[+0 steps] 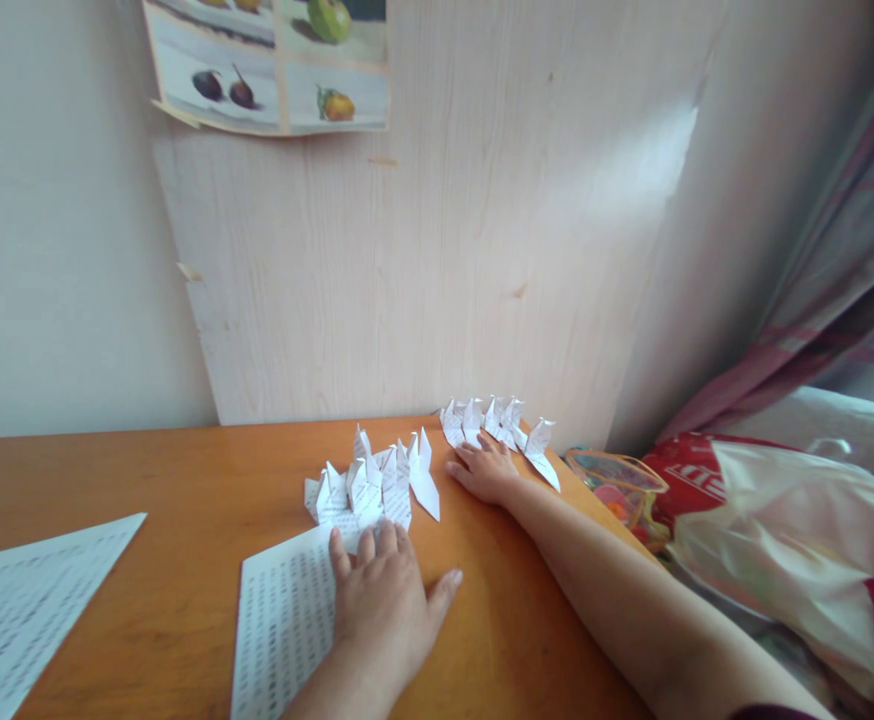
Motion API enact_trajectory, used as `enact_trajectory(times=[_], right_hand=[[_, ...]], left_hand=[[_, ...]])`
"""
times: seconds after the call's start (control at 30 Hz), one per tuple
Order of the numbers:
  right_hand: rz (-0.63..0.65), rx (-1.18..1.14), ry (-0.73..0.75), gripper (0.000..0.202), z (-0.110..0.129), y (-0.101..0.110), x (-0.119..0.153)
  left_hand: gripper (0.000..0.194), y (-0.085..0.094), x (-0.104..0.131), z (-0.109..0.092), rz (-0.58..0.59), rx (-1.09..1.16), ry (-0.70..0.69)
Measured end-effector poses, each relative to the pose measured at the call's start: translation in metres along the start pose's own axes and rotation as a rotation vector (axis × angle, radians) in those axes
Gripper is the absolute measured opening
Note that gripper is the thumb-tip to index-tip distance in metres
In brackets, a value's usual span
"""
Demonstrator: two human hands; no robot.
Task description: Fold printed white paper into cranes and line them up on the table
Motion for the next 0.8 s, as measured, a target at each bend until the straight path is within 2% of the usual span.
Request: enact_trajectory(times=[0.43, 0.63, 0.8], right_hand=[[-0.027, 0.011, 0.046, 0.056, 0.003, 0.001, 0.002], [-0.148, 0.036, 0.015, 0.044, 0.005, 0.028, 0.011], [-0.167, 0.065, -0.088, 0.036, -0.015, 0.047, 0.026]], left_hand=[[0.078, 0.000, 0.000, 0.000, -0.009, 0.005, -0.001], [0.077, -0.001, -0.001, 0.001, -0.037, 0.000, -0.021], [0.077, -0.003, -0.001, 0.001, -0.032, -0.003, -0.024]])
Point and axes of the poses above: each hand's wrist, its own x-axis away from the middle knuckle, its own y-axis out of the back of the hand, z = x × y, the point moved 9 cm from there along -x, towards the middle knuckle, and after that the axes turned 1 degree about z, right-handed, at the moved point
